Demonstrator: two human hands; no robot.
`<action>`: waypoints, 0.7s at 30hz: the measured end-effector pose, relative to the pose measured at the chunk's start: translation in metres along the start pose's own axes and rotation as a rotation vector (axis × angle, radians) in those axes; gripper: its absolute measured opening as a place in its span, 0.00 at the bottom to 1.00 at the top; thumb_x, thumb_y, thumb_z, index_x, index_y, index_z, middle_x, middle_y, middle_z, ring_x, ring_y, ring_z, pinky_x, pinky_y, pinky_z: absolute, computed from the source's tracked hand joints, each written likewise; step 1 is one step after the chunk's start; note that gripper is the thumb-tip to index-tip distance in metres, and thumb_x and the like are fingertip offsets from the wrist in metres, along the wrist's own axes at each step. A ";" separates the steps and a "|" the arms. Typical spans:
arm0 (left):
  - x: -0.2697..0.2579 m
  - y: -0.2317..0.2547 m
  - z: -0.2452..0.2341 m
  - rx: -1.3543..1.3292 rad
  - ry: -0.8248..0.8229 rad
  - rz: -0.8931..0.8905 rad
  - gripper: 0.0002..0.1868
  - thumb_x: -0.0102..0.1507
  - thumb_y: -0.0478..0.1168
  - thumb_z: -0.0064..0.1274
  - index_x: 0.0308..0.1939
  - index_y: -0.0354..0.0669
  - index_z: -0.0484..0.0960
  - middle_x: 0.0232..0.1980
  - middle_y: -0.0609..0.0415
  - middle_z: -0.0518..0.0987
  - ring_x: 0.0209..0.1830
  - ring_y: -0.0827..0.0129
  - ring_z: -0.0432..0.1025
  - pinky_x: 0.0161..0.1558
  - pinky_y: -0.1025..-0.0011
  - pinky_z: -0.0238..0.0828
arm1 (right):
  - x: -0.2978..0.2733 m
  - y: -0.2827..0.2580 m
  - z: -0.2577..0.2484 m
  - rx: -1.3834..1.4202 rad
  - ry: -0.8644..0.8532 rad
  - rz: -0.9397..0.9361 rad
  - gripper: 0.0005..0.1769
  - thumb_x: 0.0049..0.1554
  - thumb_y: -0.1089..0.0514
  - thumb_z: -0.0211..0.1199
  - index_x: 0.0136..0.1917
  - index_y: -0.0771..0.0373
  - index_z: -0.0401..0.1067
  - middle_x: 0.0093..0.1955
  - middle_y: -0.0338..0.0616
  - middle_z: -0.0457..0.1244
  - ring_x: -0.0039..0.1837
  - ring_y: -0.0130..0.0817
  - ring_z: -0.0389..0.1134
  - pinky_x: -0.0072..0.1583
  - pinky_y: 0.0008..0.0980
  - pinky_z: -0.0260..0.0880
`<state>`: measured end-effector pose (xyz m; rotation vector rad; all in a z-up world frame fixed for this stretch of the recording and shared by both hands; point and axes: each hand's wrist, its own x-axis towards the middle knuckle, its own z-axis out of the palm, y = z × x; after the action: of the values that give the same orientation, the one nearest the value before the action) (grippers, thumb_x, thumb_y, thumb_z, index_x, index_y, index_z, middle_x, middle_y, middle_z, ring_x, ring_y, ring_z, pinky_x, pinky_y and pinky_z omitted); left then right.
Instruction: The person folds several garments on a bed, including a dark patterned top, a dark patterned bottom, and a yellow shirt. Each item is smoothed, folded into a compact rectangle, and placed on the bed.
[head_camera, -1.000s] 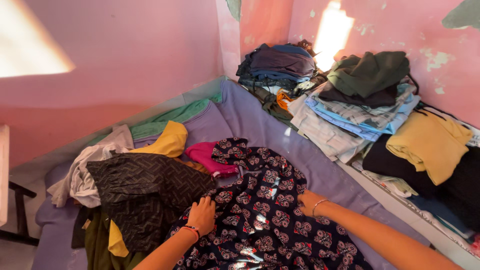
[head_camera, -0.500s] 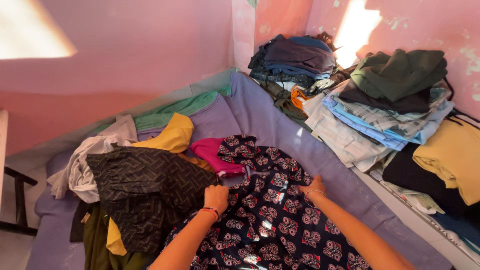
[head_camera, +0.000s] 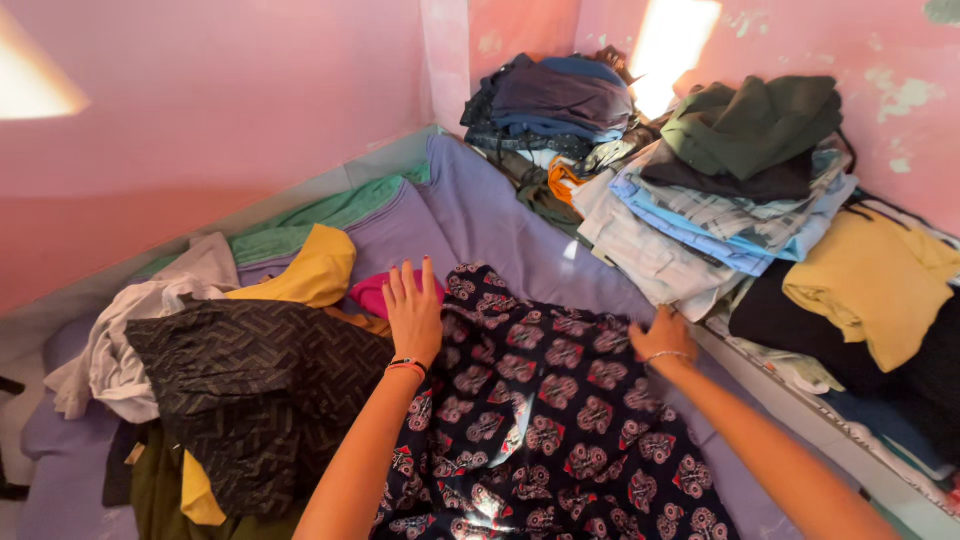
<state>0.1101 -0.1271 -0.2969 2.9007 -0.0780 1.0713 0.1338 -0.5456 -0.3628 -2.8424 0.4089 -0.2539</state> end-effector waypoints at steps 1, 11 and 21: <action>0.004 0.004 -0.008 0.130 0.108 0.055 0.37 0.48 0.38 0.55 0.64 0.37 0.73 0.63 0.41 0.70 0.65 0.45 0.62 0.64 0.51 0.59 | -0.009 -0.008 -0.003 -0.022 -0.014 -0.018 0.37 0.53 0.39 0.64 0.67 0.64 0.65 0.63 0.64 0.62 0.64 0.61 0.66 0.60 0.55 0.69; -0.136 0.017 -0.026 0.172 -0.855 0.099 0.33 0.56 0.47 0.63 0.62 0.45 0.69 0.60 0.39 0.67 0.54 0.44 0.69 0.39 0.47 0.76 | -0.134 -0.030 -0.025 -0.139 -0.270 -0.819 0.38 0.50 0.50 0.66 0.70 0.61 0.60 0.73 0.59 0.49 0.75 0.57 0.49 0.70 0.52 0.55; -0.070 -0.078 0.003 0.281 -0.620 0.042 0.13 0.67 0.41 0.48 0.49 0.43 0.86 0.57 0.45 0.80 0.62 0.48 0.72 0.57 0.50 0.71 | -0.189 -0.026 -0.025 -0.375 -0.698 -1.144 0.43 0.55 0.50 0.67 0.78 0.58 0.52 0.83 0.62 0.37 0.81 0.58 0.40 0.71 0.51 0.53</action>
<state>0.0644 -0.0470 -0.3470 3.3806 -0.0091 0.1546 -0.0430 -0.4709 -0.3574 -2.8793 -1.4276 0.6698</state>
